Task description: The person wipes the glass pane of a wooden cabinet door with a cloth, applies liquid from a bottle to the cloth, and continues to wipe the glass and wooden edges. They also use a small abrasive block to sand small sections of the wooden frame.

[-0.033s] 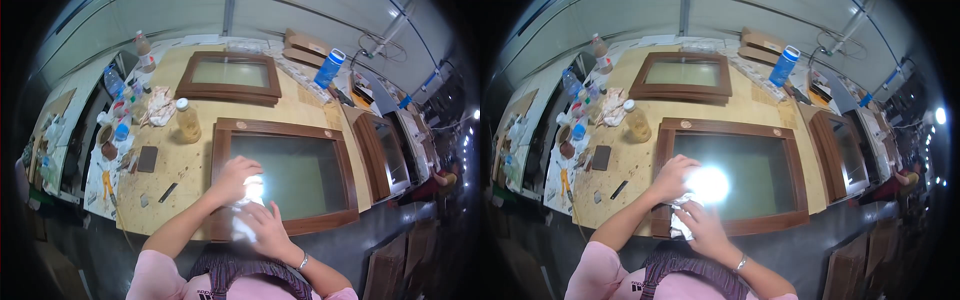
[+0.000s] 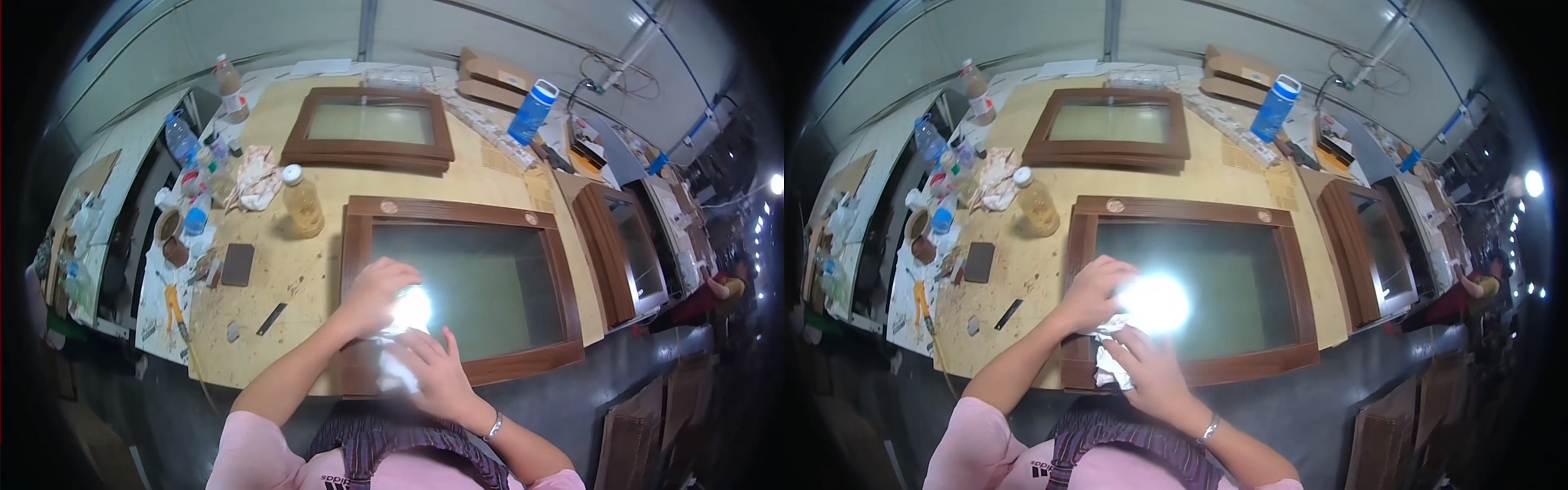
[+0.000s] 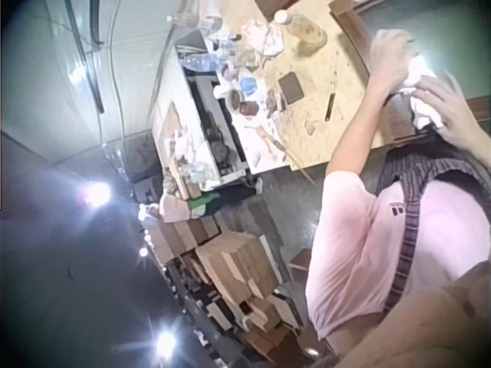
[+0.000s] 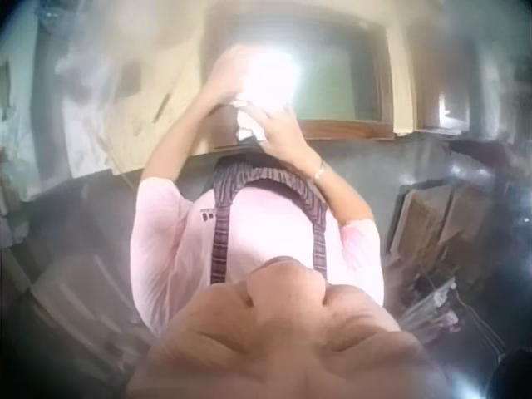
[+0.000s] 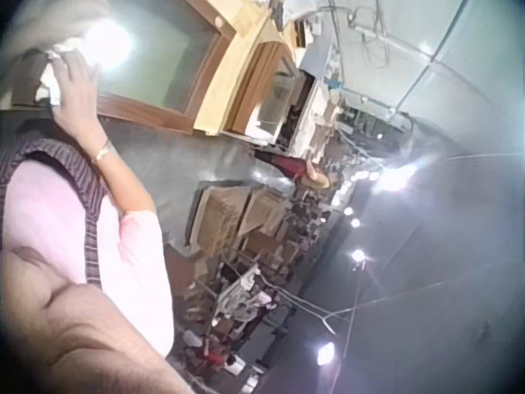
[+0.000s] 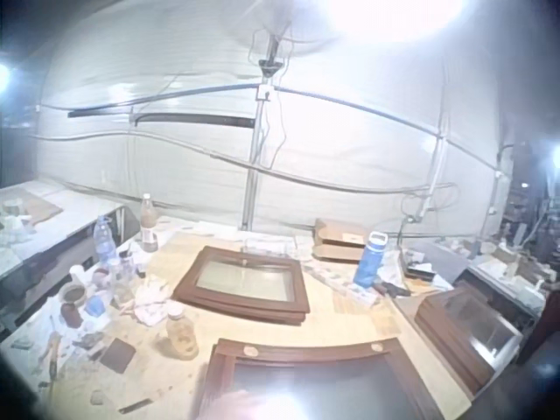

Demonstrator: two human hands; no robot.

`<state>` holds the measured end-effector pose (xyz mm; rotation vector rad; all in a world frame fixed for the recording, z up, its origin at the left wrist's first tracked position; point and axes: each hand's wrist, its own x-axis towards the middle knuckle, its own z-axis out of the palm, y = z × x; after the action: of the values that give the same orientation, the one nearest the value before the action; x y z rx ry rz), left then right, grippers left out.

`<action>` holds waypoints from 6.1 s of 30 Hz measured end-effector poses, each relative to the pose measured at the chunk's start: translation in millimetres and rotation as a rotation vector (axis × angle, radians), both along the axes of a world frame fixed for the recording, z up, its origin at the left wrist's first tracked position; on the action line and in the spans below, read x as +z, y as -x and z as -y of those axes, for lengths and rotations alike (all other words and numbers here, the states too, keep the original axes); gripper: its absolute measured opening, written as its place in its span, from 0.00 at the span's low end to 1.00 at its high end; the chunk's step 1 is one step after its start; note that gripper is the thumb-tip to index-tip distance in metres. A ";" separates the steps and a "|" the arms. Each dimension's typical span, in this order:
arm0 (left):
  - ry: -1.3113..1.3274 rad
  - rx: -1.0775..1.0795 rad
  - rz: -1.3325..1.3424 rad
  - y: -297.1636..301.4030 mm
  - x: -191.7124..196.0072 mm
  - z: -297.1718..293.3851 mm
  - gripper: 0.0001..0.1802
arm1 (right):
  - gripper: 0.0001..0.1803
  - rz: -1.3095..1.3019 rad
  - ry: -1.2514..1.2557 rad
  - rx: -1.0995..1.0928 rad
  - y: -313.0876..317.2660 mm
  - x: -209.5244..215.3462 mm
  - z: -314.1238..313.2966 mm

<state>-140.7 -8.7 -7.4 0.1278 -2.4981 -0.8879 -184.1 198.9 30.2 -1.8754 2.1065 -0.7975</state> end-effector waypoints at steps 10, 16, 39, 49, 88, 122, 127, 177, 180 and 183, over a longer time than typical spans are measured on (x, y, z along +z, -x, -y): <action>-0.254 -0.004 0.011 -1.3 -4.1 7.2 0.09 | 0.32 0.024 -0.019 0.094 26.9 1.5 7.2; -0.298 0.020 -0.085 -27.0 1.8 -22.5 0.13 | 0.30 0.106 -0.228 -0.031 35.9 4.5 -9.2; -0.531 0.103 -0.020 8.9 39.0 -92.9 0.23 | 0.31 0.551 0.445 -0.828 132.3 16.3 -216.9; -0.061 -0.124 -0.033 36.8 57.5 -142.2 0.31 | 0.25 0.397 0.225 -0.808 182.1 13.4 -145.8; 0.446 -0.594 0.009 150.9 18.1 -276.3 0.29 | 0.27 0.862 -0.332 -0.501 294.8 -22.0 -162.5; -0.003 1.040 0.041 -199.4 25.5 -110.0 0.11 | 0.21 -0.048 -0.064 -0.784 269.1 -46.2 -118.2; 0.050 0.477 0.196 -120.8 42.7 -155.1 0.22 | 0.23 -0.144 -0.048 -0.752 268.2 -47.2 -119.0; 0.292 0.419 0.510 24.0 47.4 -35.6 0.24 | 0.28 -0.063 -0.093 -0.855 261.5 -41.9 -117.1; 0.315 0.463 0.509 29.2 56.0 -47.6 0.23 | 0.29 -0.042 -0.124 -0.866 260.2 -38.4 -117.1; 0.333 0.451 0.535 27.7 45.5 -34.7 0.24 | 0.29 -0.051 -0.104 -0.856 260.9 -41.0 -117.5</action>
<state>-168.4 26.0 38.2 0.8750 -2.8714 -0.2619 -444.9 316.4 -10.9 -0.8904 2.9239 -0.7470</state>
